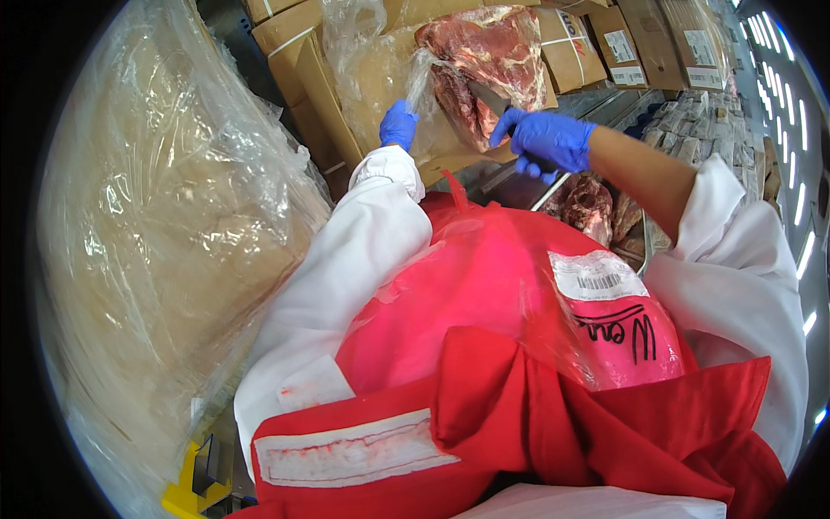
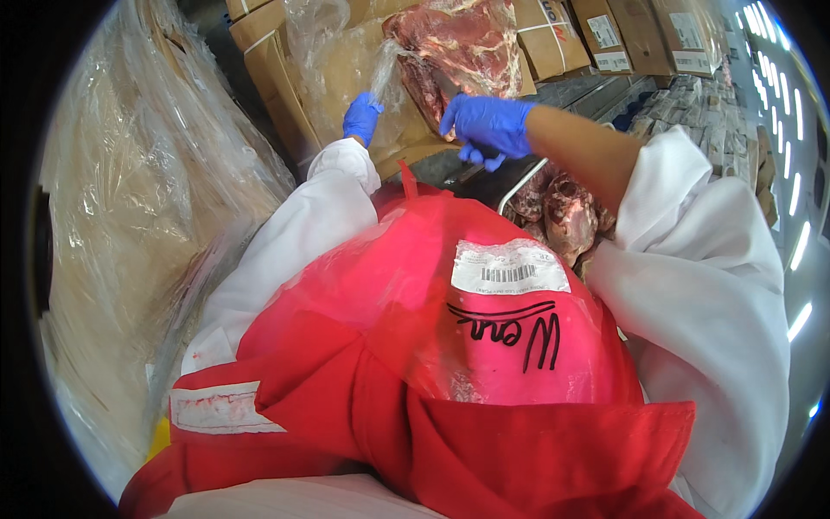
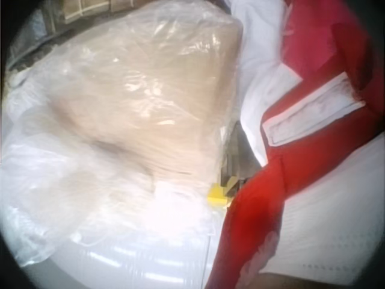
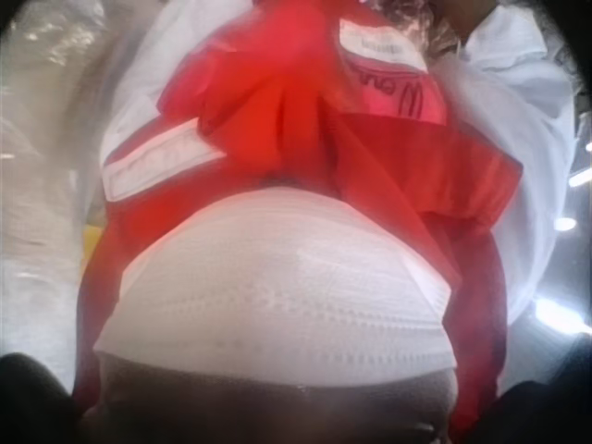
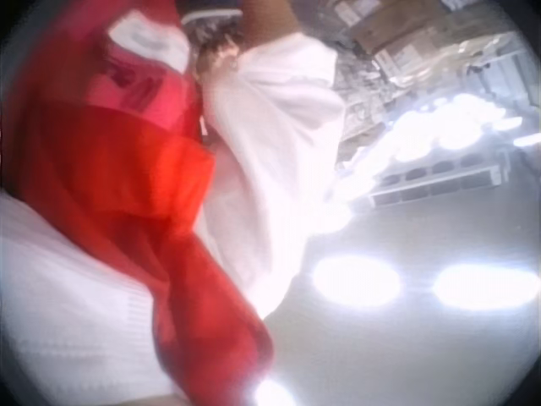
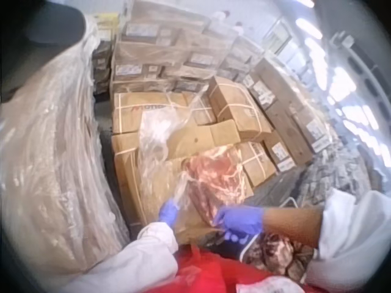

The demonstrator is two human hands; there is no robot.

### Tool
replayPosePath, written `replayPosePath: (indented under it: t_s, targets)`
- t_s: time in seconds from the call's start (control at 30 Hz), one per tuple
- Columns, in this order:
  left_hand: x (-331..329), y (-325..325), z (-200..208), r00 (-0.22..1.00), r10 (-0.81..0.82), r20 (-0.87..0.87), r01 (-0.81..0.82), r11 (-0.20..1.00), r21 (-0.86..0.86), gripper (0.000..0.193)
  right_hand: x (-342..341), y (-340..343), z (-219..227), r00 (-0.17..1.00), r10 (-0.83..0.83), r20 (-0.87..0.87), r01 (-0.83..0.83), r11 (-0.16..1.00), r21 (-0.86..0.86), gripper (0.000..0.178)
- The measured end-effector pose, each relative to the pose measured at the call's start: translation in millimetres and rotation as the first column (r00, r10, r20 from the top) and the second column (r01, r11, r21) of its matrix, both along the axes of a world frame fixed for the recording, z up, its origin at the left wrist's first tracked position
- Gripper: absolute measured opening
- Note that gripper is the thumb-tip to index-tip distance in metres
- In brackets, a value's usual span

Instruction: The person uses a knife to cut a large piece of raw meat on a cardboard surface. They trim the meat and place the cut pieces into a metal tray. The person wears blue gloves and a red apron while working in a storage area with stacked boxes.

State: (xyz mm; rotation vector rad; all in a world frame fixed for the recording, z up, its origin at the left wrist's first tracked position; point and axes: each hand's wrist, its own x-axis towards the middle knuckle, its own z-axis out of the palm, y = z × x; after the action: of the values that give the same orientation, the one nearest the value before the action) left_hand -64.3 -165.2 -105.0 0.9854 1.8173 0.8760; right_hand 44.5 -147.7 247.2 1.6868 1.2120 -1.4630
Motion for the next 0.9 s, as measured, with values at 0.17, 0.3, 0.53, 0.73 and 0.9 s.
replayPosePath:
  t_s: [0.17,0.3,0.53,0.73,0.9]
  targets:
    - [2.1,-3.4,7.3,0.999,0.034,-0.027,-0.032,0.997,0.074,0.025,23.8,-45.2,-49.4,0.995,-0.060,-0.078,0.072,0.985,0.155,0.017]
    - [12.2,10.1,19.4,0.991,-0.030,-0.128,0.040,0.997,0.071,0.022,72.8,-80.8,-121.3,0.967,0.092,-0.239,0.033,0.880,0.473,0.025]
    - [11.7,9.8,31.1,0.910,-0.257,-0.326,0.295,0.953,0.071,0.020,53.6,-52.9,-53.2,0.987,-0.095,-0.132,0.120,0.974,0.194,0.035]
    - [-6.0,11.1,4.6,0.893,-0.372,-0.254,0.372,0.927,-0.049,0.025,34.0,-3.0,-42.2,0.949,-0.302,-0.085,0.305,0.952,0.021,0.037]
    - [-6.9,23.1,1.5,0.952,-0.209,-0.222,0.185,0.975,-0.125,0.034,42.4,4.6,-52.8,0.953,-0.298,-0.050,0.299,0.954,0.017,0.037]
